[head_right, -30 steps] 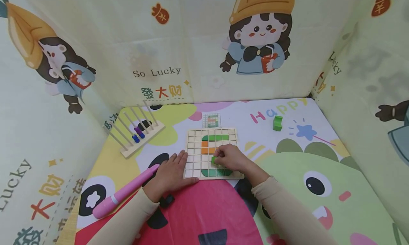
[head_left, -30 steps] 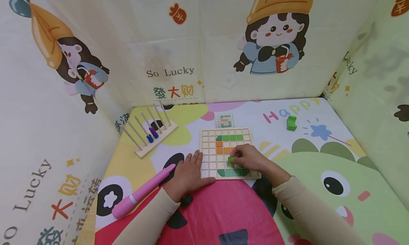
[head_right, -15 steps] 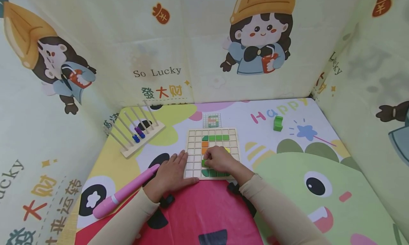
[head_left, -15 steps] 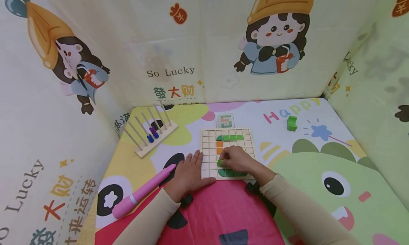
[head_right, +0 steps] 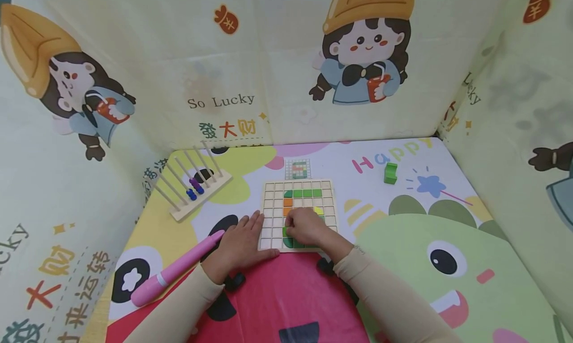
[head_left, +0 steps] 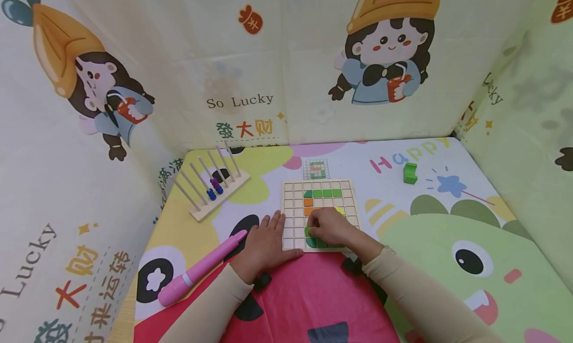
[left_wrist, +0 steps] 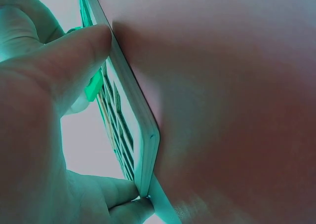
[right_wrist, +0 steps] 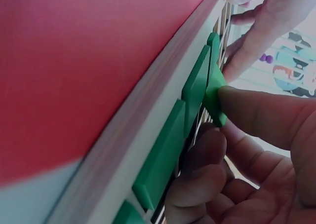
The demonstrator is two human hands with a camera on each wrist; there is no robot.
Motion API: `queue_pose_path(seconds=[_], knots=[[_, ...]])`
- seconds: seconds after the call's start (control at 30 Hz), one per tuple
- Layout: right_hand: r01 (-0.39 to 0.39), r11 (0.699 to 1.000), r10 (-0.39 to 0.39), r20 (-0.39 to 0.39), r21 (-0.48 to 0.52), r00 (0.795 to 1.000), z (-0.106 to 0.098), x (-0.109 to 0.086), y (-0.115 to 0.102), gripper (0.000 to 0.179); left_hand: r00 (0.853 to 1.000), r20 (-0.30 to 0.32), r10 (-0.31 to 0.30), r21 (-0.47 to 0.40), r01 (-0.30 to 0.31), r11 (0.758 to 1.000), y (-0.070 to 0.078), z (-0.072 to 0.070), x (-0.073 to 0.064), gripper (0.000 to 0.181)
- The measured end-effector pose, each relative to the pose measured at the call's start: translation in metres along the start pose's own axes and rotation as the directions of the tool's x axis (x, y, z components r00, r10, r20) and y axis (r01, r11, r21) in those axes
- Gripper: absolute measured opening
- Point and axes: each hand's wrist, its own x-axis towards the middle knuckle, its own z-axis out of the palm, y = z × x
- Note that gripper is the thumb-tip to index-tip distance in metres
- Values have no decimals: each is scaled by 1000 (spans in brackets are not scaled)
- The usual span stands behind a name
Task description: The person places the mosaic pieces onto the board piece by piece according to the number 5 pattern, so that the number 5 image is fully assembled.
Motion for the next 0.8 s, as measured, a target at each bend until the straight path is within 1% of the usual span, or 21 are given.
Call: queue_pose_path(seconds=[0.2,0.33,0.43,0.5,0.6,0.63,0.7,0.77,0.8], knots=[[-5,998,3,-36,-61,999,4,1,-2,7,1000,-4,0,3,0,1000,0,1,1,114],[-18,996,13,-54,-82,998,5,1,-2,6,1000,-8,4,4,-4,1000,0,1,2,114],[-4,999,1,-58,-47,998,3,-3,-1,7,1000,-4,7,2,-7,1000,1,0,2,114],[13,1000,-13,-53,3,999,-1,-9,2,7,1000,1,10,-2,-10,1000,1,0,2,114],[22,995,-18,-45,100,999,-13,-22,10,3,1000,11,11,-23,-10,1000,0,0,2,114],[13,992,-6,-50,128,999,-18,-28,14,7,1000,17,9,-31,-8,999,0,-1,2,114],[-21,984,35,-77,177,996,-32,-39,22,19,1000,24,9,-48,-8,999,-3,-1,3,114],[-56,981,82,-135,186,987,-48,-50,34,33,1000,21,17,-70,-15,997,-7,-2,5,112],[-73,980,105,-172,182,979,-56,-55,40,40,1000,15,25,-95,-23,995,-9,-3,6,111]])
